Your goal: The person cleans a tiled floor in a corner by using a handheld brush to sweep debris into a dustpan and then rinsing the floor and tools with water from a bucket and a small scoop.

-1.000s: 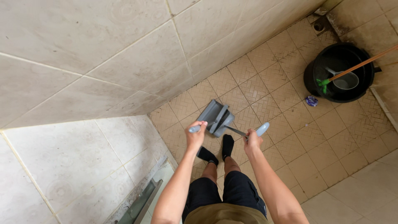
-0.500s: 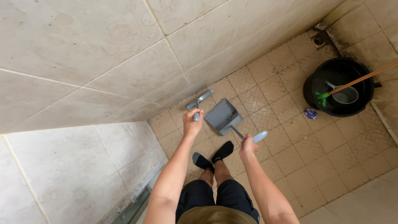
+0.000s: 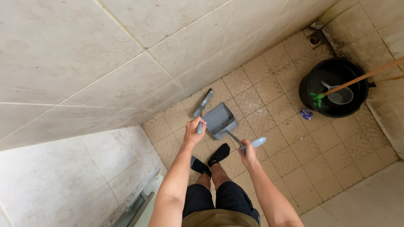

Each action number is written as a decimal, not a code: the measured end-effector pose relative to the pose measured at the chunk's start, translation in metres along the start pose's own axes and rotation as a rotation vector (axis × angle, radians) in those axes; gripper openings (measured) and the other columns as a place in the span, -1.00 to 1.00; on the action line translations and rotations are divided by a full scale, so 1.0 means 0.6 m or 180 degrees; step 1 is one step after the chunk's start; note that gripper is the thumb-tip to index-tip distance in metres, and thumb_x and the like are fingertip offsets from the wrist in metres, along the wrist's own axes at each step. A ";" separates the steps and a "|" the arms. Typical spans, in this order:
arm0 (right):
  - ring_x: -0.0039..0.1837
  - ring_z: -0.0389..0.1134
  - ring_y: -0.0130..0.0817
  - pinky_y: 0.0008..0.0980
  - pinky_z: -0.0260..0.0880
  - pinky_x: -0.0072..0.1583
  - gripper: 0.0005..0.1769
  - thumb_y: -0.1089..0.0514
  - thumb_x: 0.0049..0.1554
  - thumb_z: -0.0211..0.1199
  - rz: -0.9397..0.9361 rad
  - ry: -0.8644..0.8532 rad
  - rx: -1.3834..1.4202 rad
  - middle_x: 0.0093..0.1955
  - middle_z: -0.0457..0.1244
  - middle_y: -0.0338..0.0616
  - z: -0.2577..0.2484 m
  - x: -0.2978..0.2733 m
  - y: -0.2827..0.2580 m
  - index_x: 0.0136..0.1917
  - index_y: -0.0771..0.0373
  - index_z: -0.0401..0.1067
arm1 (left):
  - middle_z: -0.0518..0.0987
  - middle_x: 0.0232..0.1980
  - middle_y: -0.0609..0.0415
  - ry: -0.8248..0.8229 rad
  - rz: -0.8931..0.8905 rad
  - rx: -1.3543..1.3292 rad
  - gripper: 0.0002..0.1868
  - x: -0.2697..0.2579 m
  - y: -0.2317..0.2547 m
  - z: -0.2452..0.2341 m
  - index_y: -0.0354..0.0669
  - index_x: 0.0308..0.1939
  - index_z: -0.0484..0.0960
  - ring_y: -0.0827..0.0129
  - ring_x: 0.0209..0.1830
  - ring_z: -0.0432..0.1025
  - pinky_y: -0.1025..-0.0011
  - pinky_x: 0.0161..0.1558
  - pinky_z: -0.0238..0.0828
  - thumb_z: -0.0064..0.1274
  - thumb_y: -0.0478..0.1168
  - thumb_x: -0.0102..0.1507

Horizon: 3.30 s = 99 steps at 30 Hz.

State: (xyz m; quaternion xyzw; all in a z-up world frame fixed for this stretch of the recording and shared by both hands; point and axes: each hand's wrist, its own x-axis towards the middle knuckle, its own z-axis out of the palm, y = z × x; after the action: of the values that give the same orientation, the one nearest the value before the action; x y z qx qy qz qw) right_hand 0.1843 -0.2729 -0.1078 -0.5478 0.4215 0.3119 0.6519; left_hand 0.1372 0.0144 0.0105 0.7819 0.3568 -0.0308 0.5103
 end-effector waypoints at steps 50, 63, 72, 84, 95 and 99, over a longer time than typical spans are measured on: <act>-0.28 0.21 -0.34 -0.39 0.15 -0.26 -0.82 0.50 -0.14 0.08 -0.0365 0.0993 0.0365 -0.22 0.31 -0.04 -0.020 0.074 -0.086 -0.25 0.42 0.43 | 0.47 -0.50 0.06 0.0306 0.0791 -0.2379 -0.73 0.104 -0.024 0.143 -0.33 -0.63 0.33 0.41 -0.39 0.38 0.37 -0.21 0.37 0.06 -0.50 0.12; -0.30 0.17 -0.38 -0.37 0.01 -0.27 -0.86 0.47 -0.13 0.09 -0.0508 0.1116 0.0576 -0.25 0.28 -0.09 -0.012 0.041 -0.053 -0.26 0.36 0.37 | 0.67 -0.12 -0.12 0.0387 0.1284 -0.0922 -0.93 0.207 0.008 0.118 -0.34 -0.39 0.58 0.14 0.08 0.52 0.25 0.18 0.40 0.11 -0.47 0.21; -0.33 0.13 -0.41 -0.39 -0.03 -0.30 -0.88 0.45 -0.12 0.11 -0.0488 0.1186 0.0566 -0.29 0.26 -0.11 -0.003 0.025 -0.053 -0.27 0.35 0.38 | 0.51 -0.45 0.01 -0.0171 0.0758 -0.1885 -0.80 0.140 -0.100 0.191 -0.35 -0.55 0.34 0.34 -0.33 0.45 0.37 -0.14 0.41 -0.01 -0.54 0.12; -0.37 0.12 -0.39 -0.39 -0.08 -0.34 -0.89 0.44 -0.14 0.12 -0.0606 0.1386 0.0582 -0.39 0.19 -0.08 -0.003 0.041 -0.038 -0.28 0.41 0.42 | 0.42 -0.51 0.12 0.0603 0.0716 -0.1590 -0.56 0.184 0.070 0.136 -0.23 -0.54 0.33 0.48 -0.47 0.25 0.42 -0.34 0.23 0.28 -0.23 0.27; -0.36 0.16 -0.40 -0.40 0.00 -0.33 -0.85 0.46 -0.16 0.10 -0.0344 0.1419 0.0818 -0.37 0.21 -0.13 0.017 0.033 -0.060 -0.27 0.45 0.44 | 0.68 -0.20 -0.08 0.0050 0.1455 -0.1558 -0.73 0.229 0.081 0.110 -0.35 -0.45 0.53 0.21 0.10 0.56 0.29 0.15 0.44 0.21 -0.29 0.29; -0.38 0.14 -0.41 -0.41 -0.04 -0.35 -0.87 0.44 -0.16 0.13 -0.0433 0.1388 0.0804 -0.40 0.19 -0.16 0.003 0.040 -0.040 -0.26 0.44 0.44 | 0.73 -0.11 -0.20 0.0002 0.1212 -0.1156 -0.74 0.243 0.001 0.130 -0.35 -0.49 0.50 0.07 0.27 0.48 0.16 0.22 0.38 0.23 -0.35 0.23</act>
State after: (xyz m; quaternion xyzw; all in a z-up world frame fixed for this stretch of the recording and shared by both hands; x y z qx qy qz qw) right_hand 0.2163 -0.2773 -0.1180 -0.5434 0.5499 0.0868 0.6283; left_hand 0.2703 0.0271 -0.0864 0.7306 0.2030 0.1306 0.6387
